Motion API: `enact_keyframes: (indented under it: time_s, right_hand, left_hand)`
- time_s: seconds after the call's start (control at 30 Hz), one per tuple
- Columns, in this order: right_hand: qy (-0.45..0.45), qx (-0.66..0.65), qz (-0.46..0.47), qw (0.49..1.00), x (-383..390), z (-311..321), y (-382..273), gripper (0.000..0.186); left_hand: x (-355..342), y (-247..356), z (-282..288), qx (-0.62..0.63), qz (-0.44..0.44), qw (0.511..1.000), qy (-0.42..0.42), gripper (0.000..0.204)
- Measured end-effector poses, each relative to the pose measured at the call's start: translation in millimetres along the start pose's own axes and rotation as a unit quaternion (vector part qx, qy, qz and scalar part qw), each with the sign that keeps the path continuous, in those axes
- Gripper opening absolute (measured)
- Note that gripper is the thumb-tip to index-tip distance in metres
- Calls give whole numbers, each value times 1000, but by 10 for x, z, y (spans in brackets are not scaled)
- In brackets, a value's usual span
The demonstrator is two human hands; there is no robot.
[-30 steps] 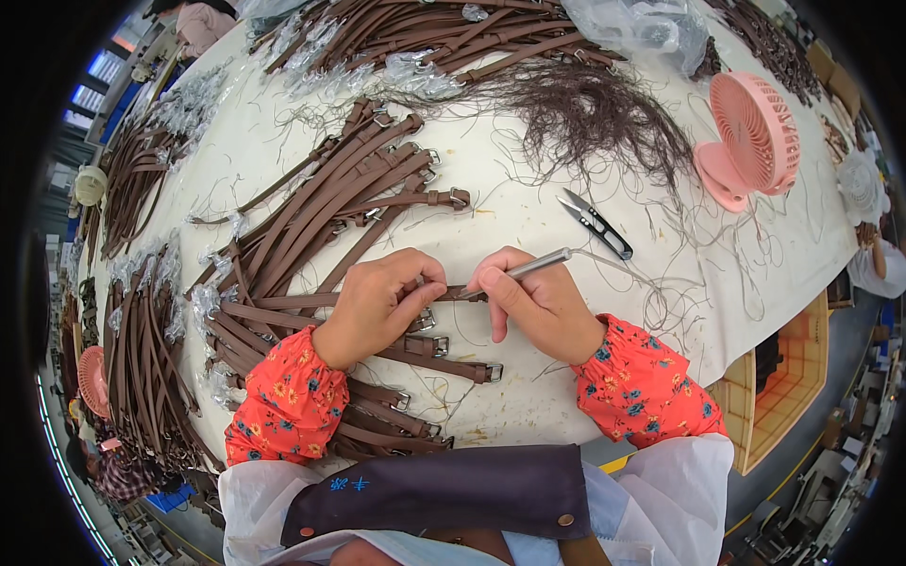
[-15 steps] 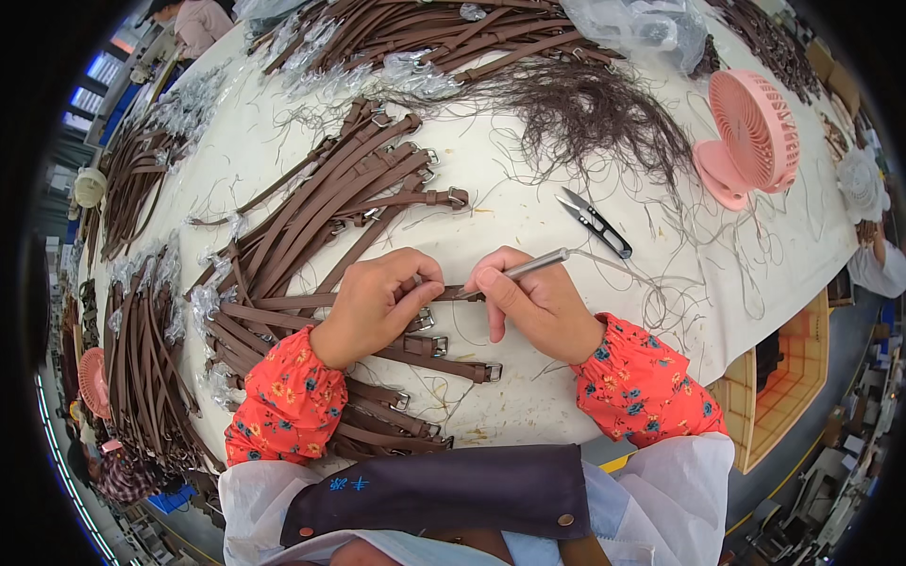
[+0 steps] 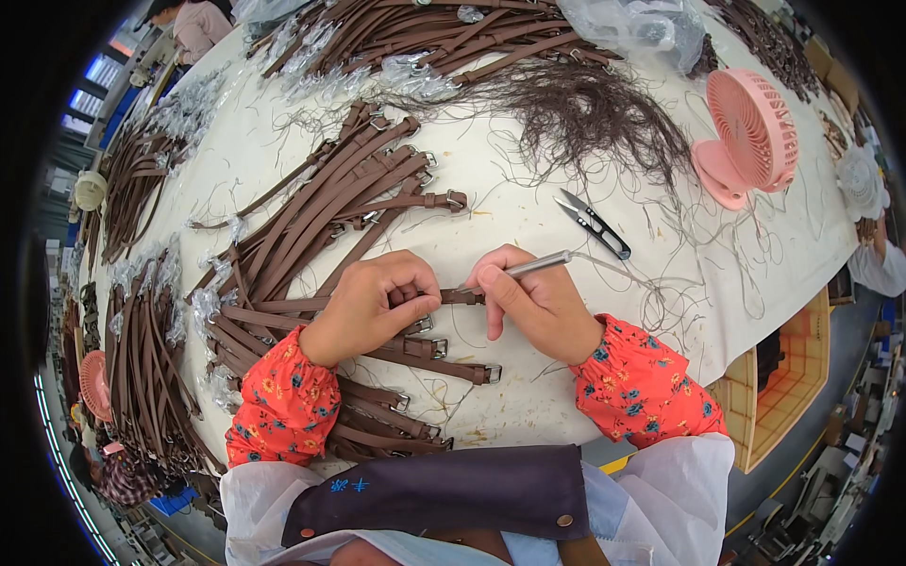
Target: The person is sewing brown leather belts at a workbench. They use a metal awl to pierce holes in the leather near the metal buckle and then stitch the area with thread. The person handles multiple belts, picking them up from a pile, working on them, and placing them back down.
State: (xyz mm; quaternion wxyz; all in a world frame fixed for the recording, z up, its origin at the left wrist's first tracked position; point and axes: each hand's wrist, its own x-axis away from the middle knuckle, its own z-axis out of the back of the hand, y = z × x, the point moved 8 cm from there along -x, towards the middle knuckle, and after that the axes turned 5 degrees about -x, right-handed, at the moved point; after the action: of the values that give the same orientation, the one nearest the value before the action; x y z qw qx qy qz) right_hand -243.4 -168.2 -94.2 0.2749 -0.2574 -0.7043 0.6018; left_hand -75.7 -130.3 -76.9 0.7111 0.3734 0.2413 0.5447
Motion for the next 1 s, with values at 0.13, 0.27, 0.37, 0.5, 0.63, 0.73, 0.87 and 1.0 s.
enact_keyframes:
  time_s: [0.13, 0.27, 0.37, 0.5, 0.63, 0.73, 0.87, 1.0]
  right_hand:
    - [-4, -3, -1, 1000, 0, -9, -6, 30]
    - [-6, -9, 0, 1000, -3, -19, -4, 29]
    - [-7, -7, 0, 1000, -1, -23, -22, 29]
    - [-8, -6, 1, 1000, 0, -28, -24, 29]
    - [-7, -3, 1, 1000, 2, -24, -16, 29]
    - [-7, -5, 2, 1000, 0, -28, -13, 29]
    - [-7, -8, 2, 1000, 4, -32, -21, 30]
    - [-4, -10, 2, 1000, 1, -31, -17, 30]
  left_hand:
    - [-1, 11, 7, 2, 5, 1000, -3, 7]
    - [3, -13, -5, 0, 0, 1000, -2, 7]
    - [1, -1, 0, 2, 0, 1000, -2, 7]
    - [6, -3, 4, 4, 1, 1000, -3, 7]
    - [0, 0, 1, 5, 0, 1000, -5, 7]
    - [5, 0, 1, 6, 0, 1000, -6, 7]
    - [4, 3, -6, 3, 11, 1000, -27, 7]
    - [10, -31, -10, 23, 1, 999, -23, 7]
